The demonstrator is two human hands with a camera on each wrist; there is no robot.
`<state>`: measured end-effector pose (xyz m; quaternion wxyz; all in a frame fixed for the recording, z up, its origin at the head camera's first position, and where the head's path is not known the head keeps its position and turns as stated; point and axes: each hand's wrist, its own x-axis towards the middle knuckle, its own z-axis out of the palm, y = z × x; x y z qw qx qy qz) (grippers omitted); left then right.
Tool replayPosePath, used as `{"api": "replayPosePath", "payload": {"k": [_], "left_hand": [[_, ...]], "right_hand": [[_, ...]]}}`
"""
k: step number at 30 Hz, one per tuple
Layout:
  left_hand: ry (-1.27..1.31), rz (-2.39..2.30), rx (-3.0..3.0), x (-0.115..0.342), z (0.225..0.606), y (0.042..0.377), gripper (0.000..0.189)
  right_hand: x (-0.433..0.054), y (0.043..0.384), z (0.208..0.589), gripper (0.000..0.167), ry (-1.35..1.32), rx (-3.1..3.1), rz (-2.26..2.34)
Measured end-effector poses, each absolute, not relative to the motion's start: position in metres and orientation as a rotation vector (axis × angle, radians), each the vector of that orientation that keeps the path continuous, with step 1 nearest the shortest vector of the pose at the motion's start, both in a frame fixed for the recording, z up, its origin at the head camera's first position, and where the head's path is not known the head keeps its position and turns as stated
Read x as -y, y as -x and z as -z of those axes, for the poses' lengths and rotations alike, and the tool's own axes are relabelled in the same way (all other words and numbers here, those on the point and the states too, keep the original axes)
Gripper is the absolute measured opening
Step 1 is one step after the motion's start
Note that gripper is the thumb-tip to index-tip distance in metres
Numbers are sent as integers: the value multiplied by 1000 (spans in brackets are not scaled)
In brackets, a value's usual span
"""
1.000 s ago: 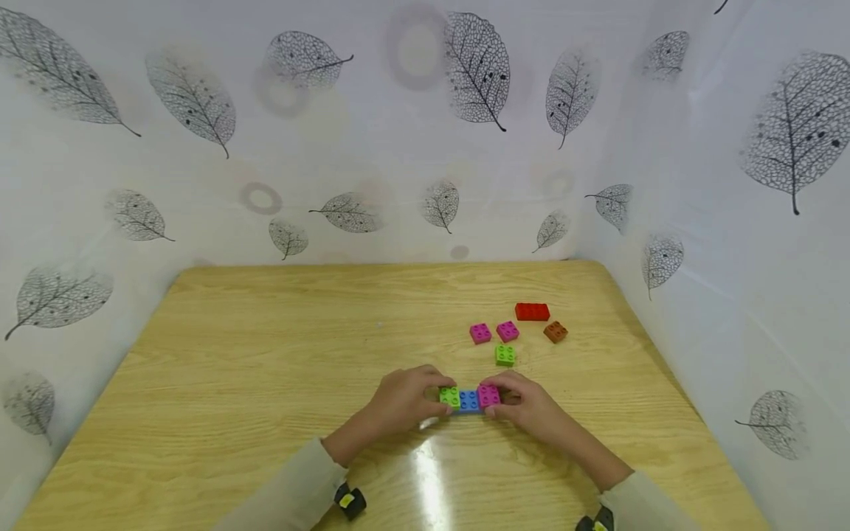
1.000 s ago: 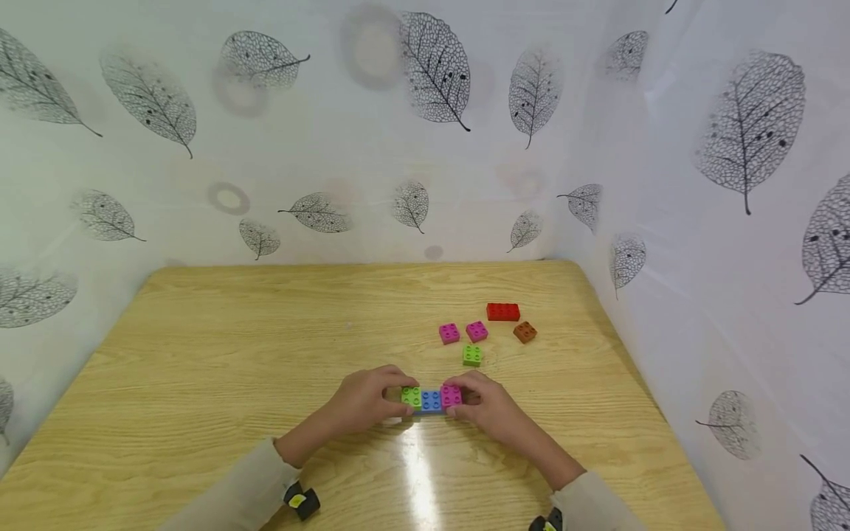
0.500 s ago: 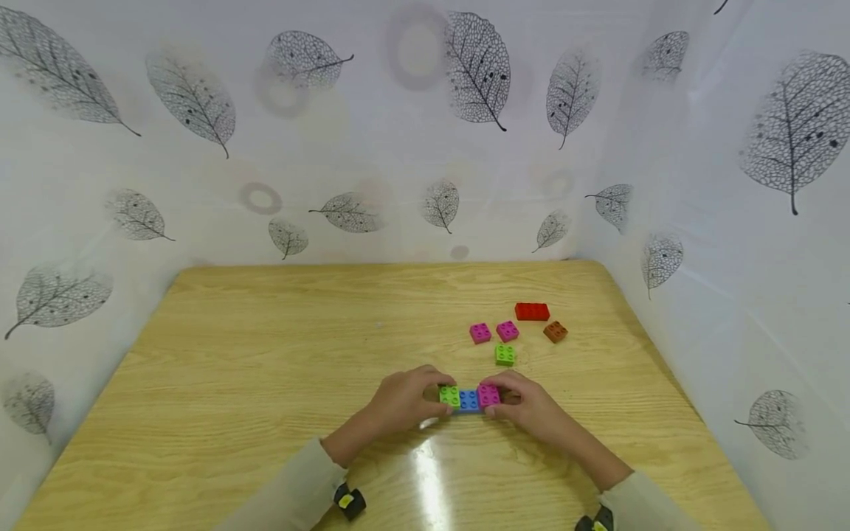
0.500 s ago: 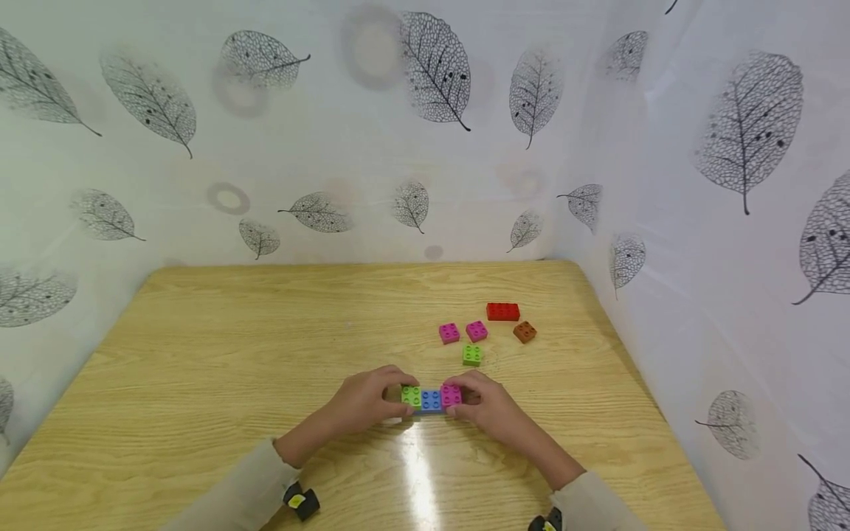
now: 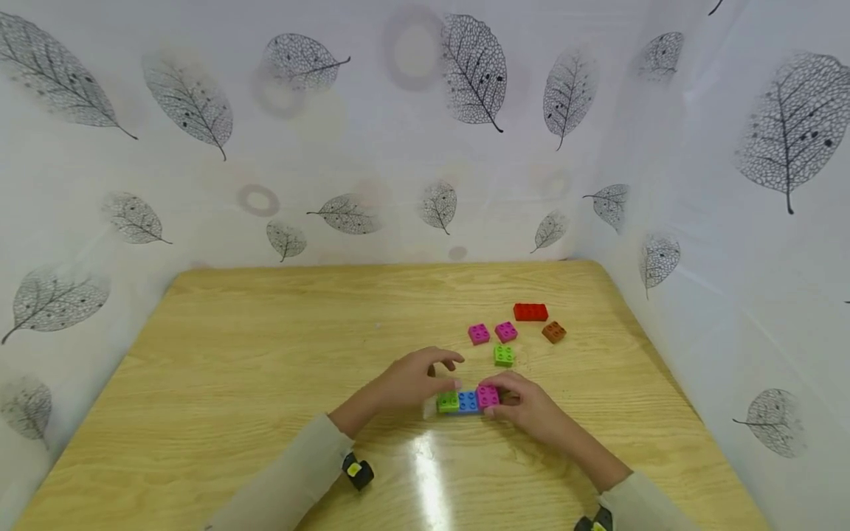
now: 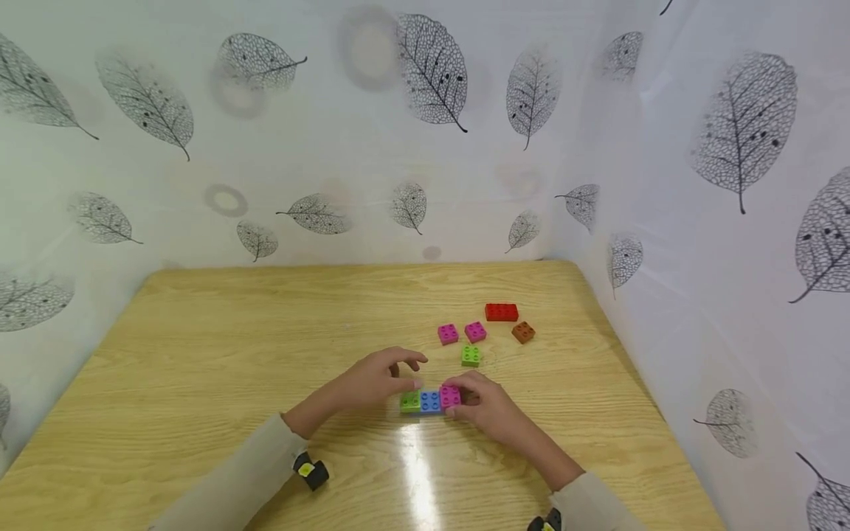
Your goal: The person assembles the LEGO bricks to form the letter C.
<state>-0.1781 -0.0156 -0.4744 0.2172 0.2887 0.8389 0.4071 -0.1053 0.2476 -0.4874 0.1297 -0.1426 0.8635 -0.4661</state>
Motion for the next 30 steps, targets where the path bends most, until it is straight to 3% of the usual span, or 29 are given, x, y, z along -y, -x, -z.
{"api": "replayPosePath", "payload": {"k": [13, 30], "left_hand": [[-751, -1042, -2533, -20, 472, 227, 46], [-684, -988, -2550, -52, 487, 262, 52]], "right_hand": [[-248, 105, 487, 39, 364, -2505, 1352], [-246, 106, 486, 38, 378, -2467, 1371]]}}
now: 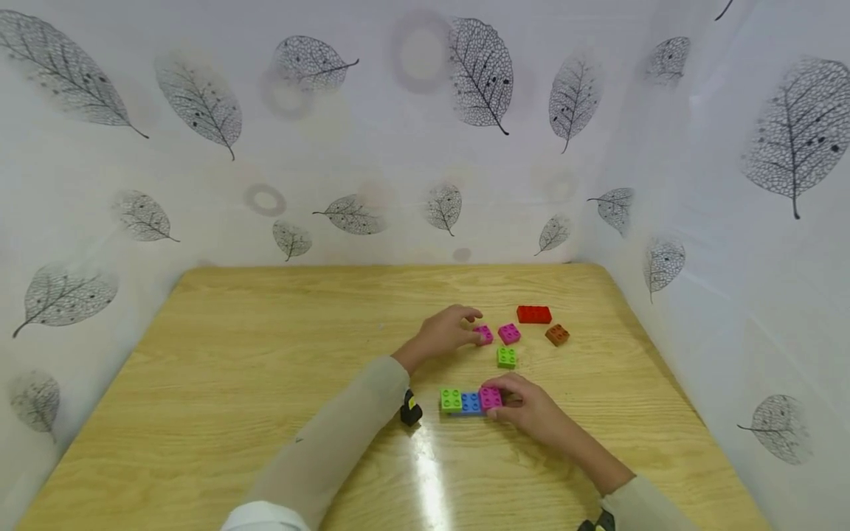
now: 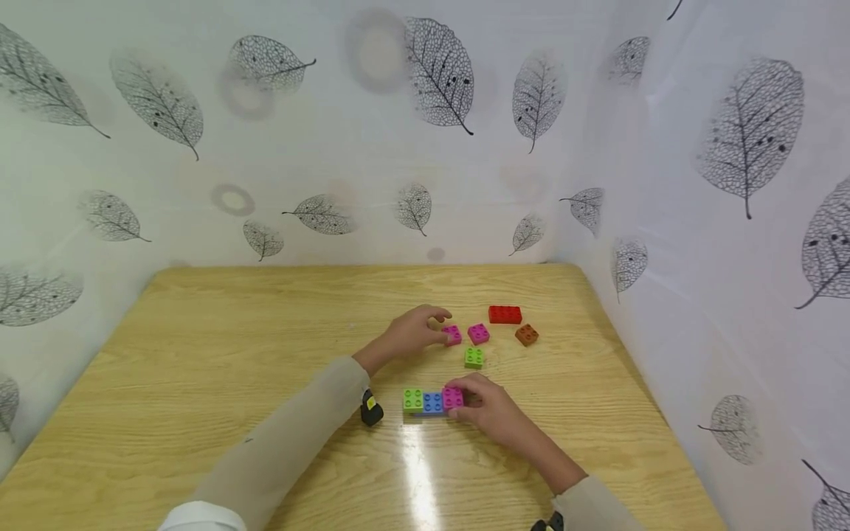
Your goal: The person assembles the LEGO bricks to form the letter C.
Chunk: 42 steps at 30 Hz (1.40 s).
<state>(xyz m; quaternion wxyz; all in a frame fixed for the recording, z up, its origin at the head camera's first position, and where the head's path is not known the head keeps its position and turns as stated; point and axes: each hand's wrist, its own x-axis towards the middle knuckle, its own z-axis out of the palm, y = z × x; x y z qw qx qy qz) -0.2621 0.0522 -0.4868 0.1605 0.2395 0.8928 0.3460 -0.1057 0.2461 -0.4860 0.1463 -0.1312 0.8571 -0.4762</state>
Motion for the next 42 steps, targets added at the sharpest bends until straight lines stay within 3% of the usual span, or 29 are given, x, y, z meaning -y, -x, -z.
{"api": "replayPosePath", "payload": {"k": [8, 19, 42], "left_hand": [[-670, -932, -2585, -60, 490, 268, 55], [-700, -872, -2604, -64, 490, 265, 33], [-760, -905, -2581, -46, 480, 248, 35]], "right_hand": [[-245, 106, 486, 37, 385, -2460, 1384], [-245, 106, 487, 39, 357, -2466, 1383], [-246, 106, 489, 38, 395, -2463, 1376]]}}
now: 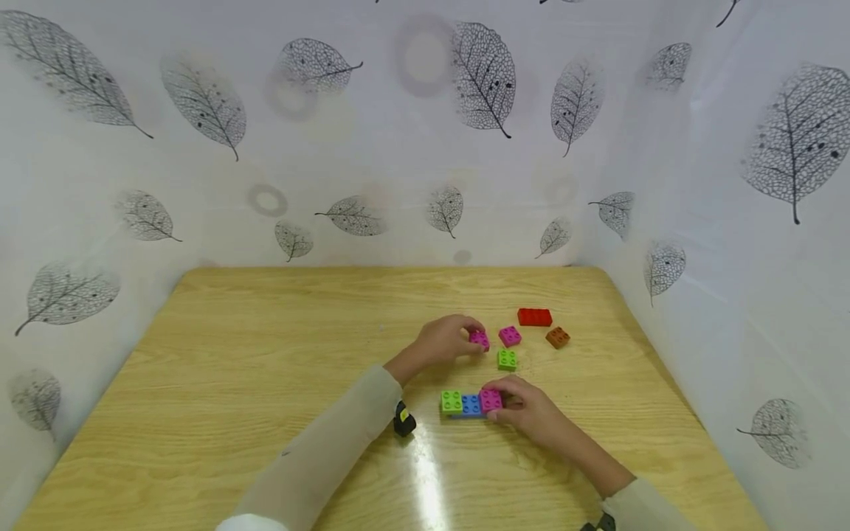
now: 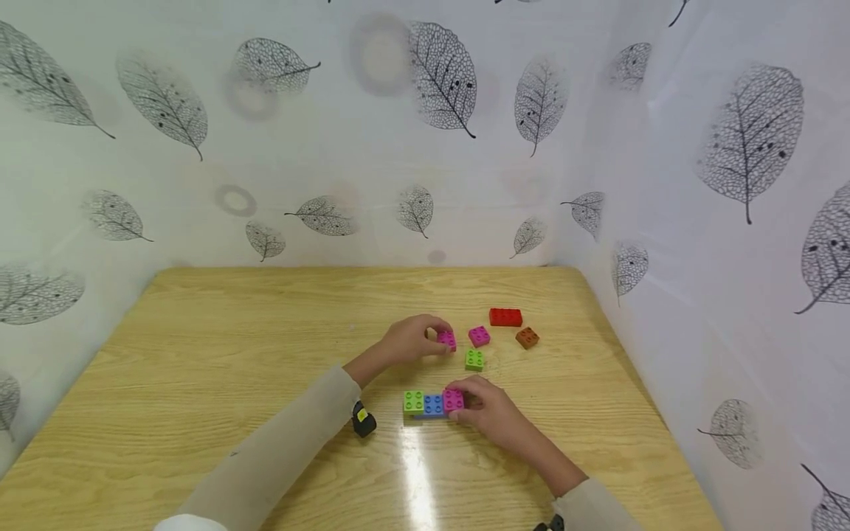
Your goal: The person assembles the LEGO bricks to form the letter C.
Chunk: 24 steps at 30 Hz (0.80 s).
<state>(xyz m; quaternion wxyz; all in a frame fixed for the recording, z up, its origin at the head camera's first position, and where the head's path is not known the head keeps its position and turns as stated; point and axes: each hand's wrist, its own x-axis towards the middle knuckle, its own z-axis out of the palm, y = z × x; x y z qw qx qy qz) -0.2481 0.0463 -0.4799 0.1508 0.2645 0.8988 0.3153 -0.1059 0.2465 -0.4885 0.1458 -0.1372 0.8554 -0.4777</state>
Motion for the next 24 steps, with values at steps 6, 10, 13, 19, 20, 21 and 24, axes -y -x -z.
{"api": "replayPosePath", "payload": {"k": [6, 10, 13, 19, 20, 21, 24], "left_hand": [[-795, -979, -2558, -33, 471, 234, 32], [-811, -996, -2554, -21, 464, 223, 33], [-818, -1005, -2546, -10, 460, 214, 33], [-838, -1020, -2525, 8, 455, 196, 35], [-846, -1015, -2524, 10, 455, 193, 36], [-850, -1012, -2523, 12, 455, 191, 35], [-896, -990, -2529, 17, 455, 183, 34]], "right_hand": [[-247, 104, 487, 38, 398, -2473, 1367], [-246, 104, 487, 39, 400, -2471, 1367], [-246, 103, 486, 40, 404, -2469, 1367], [-247, 102, 485, 42, 399, -2478, 1367], [-247, 102, 486, 42, 401, -2480, 1367], [-248, 102, 486, 42, 403, -2482, 1368], [-249, 102, 488, 41, 417, -2481, 1374]]}}
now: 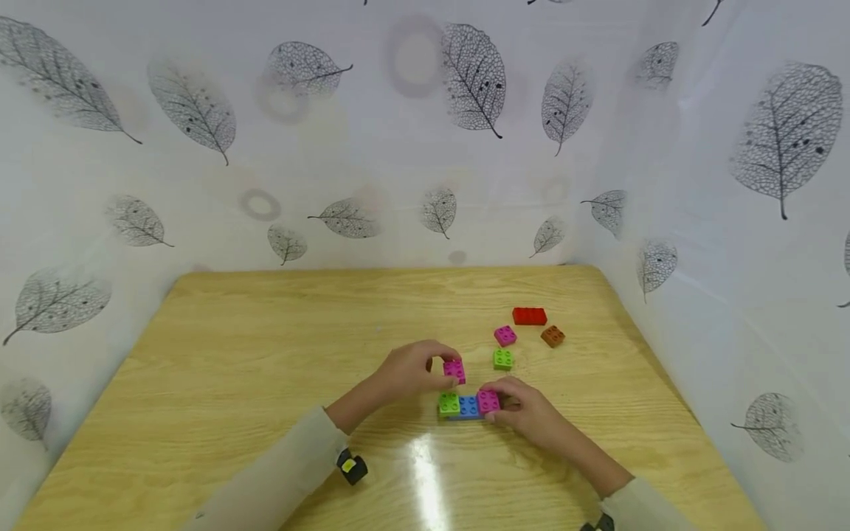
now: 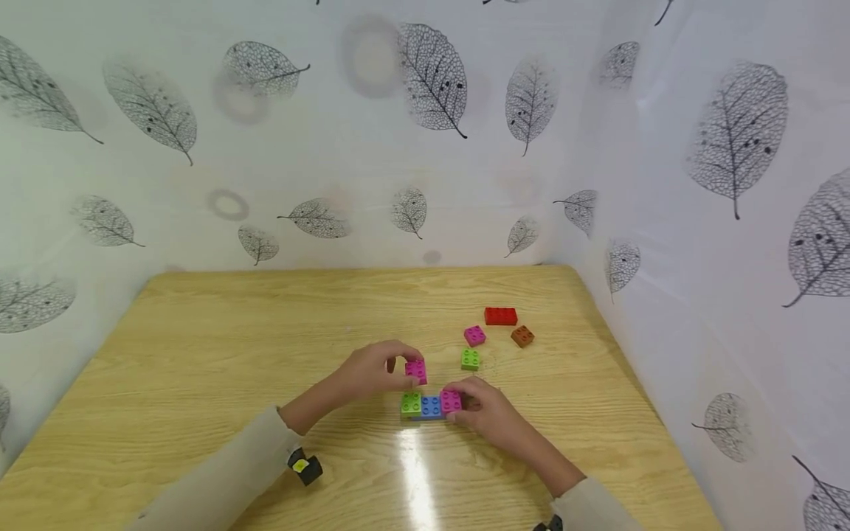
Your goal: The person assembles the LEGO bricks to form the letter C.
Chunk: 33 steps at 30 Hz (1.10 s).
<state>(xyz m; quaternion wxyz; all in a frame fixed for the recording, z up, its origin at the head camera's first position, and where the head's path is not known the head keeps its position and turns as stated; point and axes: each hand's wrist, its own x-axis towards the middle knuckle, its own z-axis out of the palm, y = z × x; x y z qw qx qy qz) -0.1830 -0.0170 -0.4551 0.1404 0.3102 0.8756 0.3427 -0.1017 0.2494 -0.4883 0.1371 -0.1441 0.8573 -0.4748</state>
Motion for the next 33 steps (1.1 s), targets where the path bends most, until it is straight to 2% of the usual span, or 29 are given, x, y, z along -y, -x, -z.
{"api": "replayPosePath", "payload": {"k": [14, 22, 33], "left_hand": [[-991, -1017, -2499, 34, 460, 160, 16], [-979, -997, -2507, 35, 466, 155, 25], [-1055, -980, -2559, 30, 472, 155, 28]], "right_hand": [[-250, 101, 490, 39, 409, -2469, 1388], [-251, 101, 491, 39, 426, -2482, 1384], [-250, 101, 490, 39, 441, -2507, 1361]]}}
